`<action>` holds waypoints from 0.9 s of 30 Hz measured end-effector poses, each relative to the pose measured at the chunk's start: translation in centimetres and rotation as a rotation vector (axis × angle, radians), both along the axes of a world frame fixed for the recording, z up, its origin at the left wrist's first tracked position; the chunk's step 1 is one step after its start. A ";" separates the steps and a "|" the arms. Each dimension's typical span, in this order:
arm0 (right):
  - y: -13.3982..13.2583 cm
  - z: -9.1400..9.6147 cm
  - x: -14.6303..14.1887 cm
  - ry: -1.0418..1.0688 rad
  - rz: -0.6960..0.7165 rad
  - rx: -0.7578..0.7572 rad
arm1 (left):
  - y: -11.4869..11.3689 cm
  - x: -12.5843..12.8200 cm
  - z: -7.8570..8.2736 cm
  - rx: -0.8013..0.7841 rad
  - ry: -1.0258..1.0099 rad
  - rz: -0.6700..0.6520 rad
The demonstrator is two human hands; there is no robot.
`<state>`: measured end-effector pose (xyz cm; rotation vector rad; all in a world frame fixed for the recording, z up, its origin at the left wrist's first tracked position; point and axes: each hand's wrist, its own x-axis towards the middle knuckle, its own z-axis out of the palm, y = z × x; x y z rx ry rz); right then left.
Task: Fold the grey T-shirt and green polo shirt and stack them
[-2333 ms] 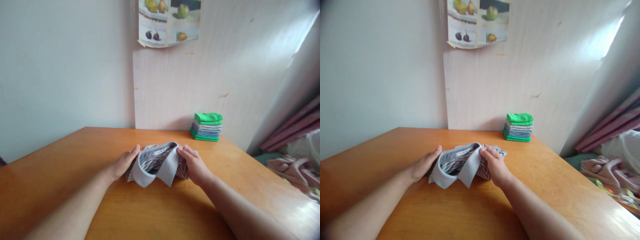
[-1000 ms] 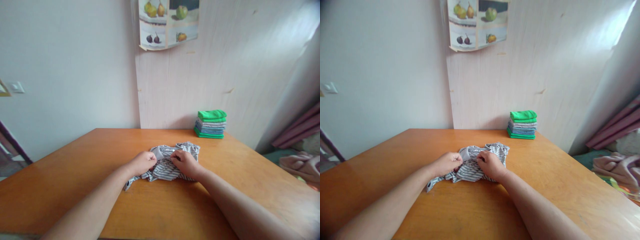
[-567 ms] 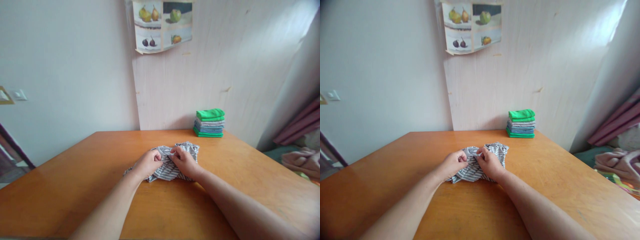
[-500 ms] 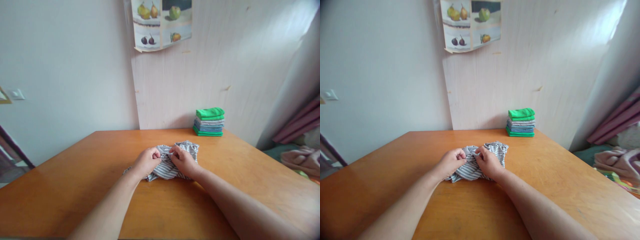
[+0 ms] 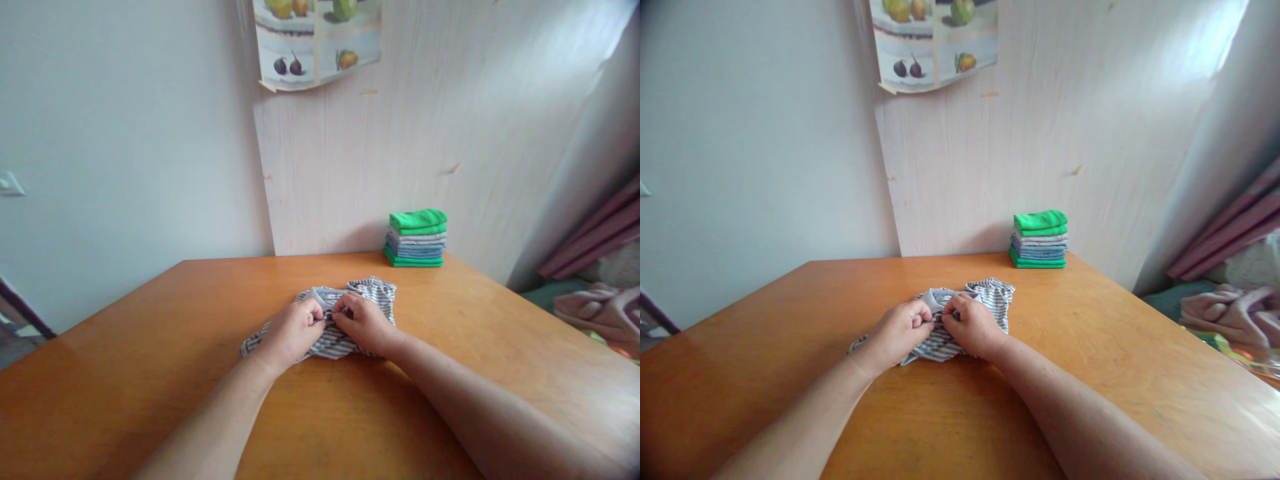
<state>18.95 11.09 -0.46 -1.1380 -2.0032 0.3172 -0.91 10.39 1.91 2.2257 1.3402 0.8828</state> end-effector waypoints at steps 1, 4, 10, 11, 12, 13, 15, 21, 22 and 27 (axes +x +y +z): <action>-0.1 0.1 0.0 0.008 0.003 0.002 | 0.0 0.1 -0.1 -0.053 -0.019 0.006; -0.3 0.3 -0.1 0.031 0.006 -0.013 | 0.0 0.3 -0.4 -0.181 -0.093 0.014; -0.5 0.3 -0.1 0.123 0.050 -0.059 | -0.1 0.6 -0.3 -0.302 -0.354 0.008; -0.5 0.3 -0.1 0.134 0.052 -0.064 | -0.2 0.7 -0.2 -0.339 -0.387 0.009; -0.5 0.2 0.0 0.141 0.056 -0.068 | -0.4 0.8 -0.1 -0.387 -0.415 0.012; -0.6 0.2 0.0 0.147 0.061 -0.071 | -0.5 0.9 0.0 -0.439 -0.441 0.016; -0.6 0.3 0.0 0.155 0.077 -0.078 | -0.6 1.0 0.2 -0.524 -0.484 0.020; -0.6 0.4 0.0 0.217 0.142 -0.161 | -0.9 1.0 0.9 -0.544 -0.544 -0.010; -0.6 0.4 0.0 0.229 0.153 -0.177 | -0.9 0.9 1.0 -0.550 -0.556 -0.016; -0.7 0.4 0.1 0.263 0.200 -0.247 | -0.9 0.9 1.0 -0.596 -0.593 -0.044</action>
